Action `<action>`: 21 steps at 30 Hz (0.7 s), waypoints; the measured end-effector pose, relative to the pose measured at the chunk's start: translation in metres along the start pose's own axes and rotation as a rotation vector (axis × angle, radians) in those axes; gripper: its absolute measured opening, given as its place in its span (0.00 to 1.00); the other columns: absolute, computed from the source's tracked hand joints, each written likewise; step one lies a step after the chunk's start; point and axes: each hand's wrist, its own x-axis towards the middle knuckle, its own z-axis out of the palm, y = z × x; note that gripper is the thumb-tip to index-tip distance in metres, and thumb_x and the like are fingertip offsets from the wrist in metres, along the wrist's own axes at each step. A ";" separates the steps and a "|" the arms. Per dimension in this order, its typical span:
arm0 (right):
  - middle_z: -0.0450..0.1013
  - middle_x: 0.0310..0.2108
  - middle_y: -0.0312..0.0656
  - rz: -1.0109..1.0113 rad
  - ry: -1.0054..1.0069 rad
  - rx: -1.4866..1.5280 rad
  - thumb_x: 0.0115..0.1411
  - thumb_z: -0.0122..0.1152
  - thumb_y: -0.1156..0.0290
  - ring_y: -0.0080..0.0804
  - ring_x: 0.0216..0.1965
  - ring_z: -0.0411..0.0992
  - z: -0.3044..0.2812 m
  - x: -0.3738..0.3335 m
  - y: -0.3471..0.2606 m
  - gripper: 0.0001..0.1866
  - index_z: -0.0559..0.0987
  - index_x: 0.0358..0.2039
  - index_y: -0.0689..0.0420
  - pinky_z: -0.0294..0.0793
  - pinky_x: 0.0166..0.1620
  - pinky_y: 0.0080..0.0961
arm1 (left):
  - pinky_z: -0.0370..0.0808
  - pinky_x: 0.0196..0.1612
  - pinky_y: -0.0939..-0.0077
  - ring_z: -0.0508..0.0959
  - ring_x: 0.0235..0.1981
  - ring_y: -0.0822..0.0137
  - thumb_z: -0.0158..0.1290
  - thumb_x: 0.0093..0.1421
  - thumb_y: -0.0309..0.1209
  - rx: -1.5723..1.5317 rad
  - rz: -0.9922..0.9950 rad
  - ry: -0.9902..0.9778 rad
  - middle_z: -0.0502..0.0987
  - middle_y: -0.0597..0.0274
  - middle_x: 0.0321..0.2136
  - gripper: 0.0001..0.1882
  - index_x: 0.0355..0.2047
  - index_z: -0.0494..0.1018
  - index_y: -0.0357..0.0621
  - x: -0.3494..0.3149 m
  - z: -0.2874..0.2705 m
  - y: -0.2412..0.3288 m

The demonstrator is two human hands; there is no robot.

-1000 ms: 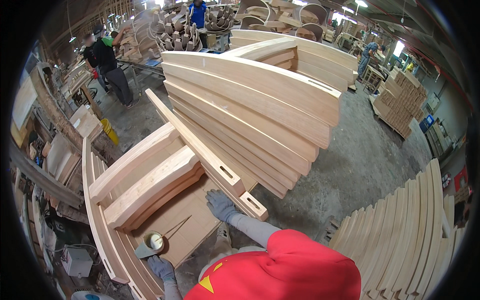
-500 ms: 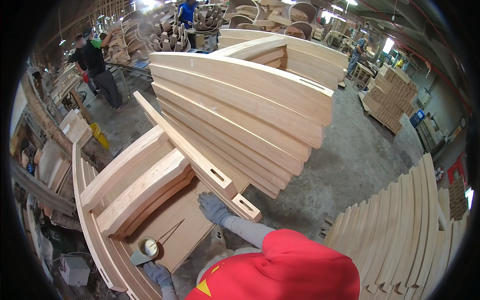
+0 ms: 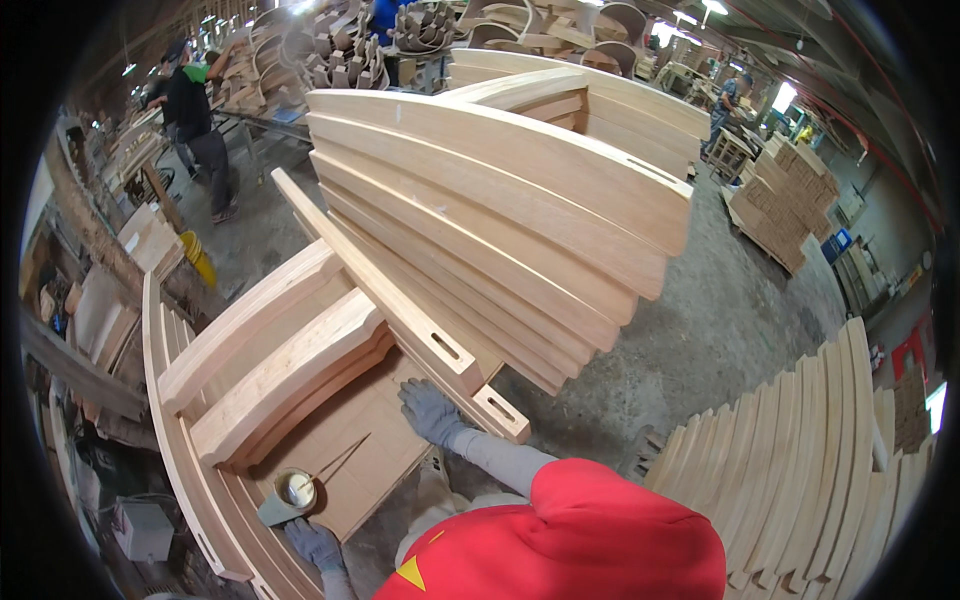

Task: The person applies a light-colored finish to wooden chair parts using a brush and a small container. They dip the brush repeatedly and coat the edges and surfaces of the pieces, then place them on a workbench.

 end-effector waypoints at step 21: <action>0.69 0.48 0.51 -0.040 0.057 0.009 0.56 0.51 0.66 0.48 0.53 0.64 -0.011 0.003 -0.008 0.15 0.74 0.41 0.61 0.57 0.58 0.42 | 0.63 0.53 0.53 0.68 0.43 0.44 0.47 0.49 0.27 -0.091 0.035 -0.012 0.69 0.41 0.38 0.14 0.35 0.69 0.31 0.012 -0.028 0.018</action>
